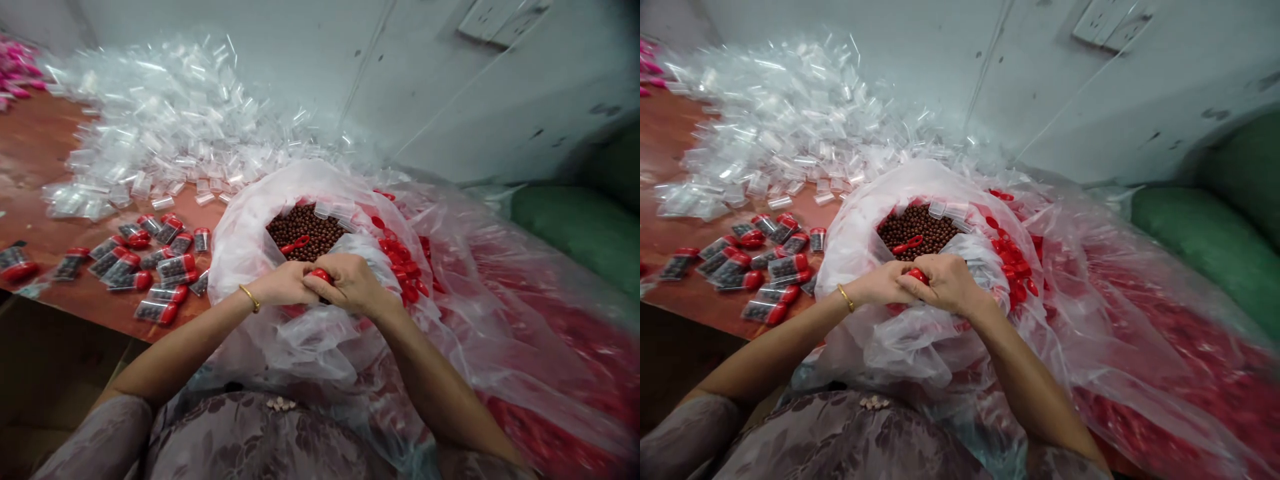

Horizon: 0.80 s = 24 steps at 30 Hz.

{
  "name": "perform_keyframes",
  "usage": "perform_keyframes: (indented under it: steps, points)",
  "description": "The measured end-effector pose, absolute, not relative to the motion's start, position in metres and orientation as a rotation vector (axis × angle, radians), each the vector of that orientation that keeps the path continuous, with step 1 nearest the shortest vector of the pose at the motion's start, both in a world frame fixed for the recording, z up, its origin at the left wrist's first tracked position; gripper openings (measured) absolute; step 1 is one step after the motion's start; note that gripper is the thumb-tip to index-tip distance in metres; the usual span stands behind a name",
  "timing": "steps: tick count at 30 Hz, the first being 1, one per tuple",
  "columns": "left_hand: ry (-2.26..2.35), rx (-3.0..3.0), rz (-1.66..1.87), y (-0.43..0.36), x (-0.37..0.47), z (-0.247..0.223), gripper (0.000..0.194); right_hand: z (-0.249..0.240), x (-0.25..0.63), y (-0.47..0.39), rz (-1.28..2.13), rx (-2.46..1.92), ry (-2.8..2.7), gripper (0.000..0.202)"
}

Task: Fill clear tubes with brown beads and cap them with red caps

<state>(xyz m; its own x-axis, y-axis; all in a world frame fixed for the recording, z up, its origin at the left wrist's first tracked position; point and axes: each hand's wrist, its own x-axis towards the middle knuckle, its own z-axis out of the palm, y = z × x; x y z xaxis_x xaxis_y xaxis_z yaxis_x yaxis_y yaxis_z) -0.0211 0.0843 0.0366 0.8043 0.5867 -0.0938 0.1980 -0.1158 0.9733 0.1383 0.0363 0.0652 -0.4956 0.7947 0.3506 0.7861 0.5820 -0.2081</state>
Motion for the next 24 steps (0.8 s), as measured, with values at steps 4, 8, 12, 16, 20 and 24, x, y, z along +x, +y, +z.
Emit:
perform_keyframes:
  steps: [4, 8, 12, 16, 20, 24]
  points:
    - [0.495, 1.632, 0.126, 0.082, -0.024, 0.047, 0.015, 0.066, 0.143, 0.035, -0.215, -1.063, -2.475, 0.047]
    - [0.405, 1.665, 0.124, 0.084, -0.017, 0.051, 0.018, 0.076, 0.155, 0.039, -0.313, -0.912, -2.509, 0.048]
    - [0.370, 1.620, 0.179, 0.088, -0.002, 0.047, 0.012, 0.081, 0.161, 0.044, -0.247, -1.074, -2.500, 0.054]
    - [0.487, 1.535, 0.273, 0.086, 0.005, 0.042, 0.008, 0.081, 0.154, 0.044, 0.024, -1.378, -2.368, 0.058]
    - [0.429, 1.415, 0.189, 0.088, -0.003, 0.039, 0.008, 0.093, 0.164, 0.041, 0.033, -1.389, -2.175, 0.063]
    - [0.446, 1.389, 0.170, 0.093, -0.014, 0.037, 0.012, 0.106, 0.192, 0.039, 0.363, -1.443, -1.734, 0.065]
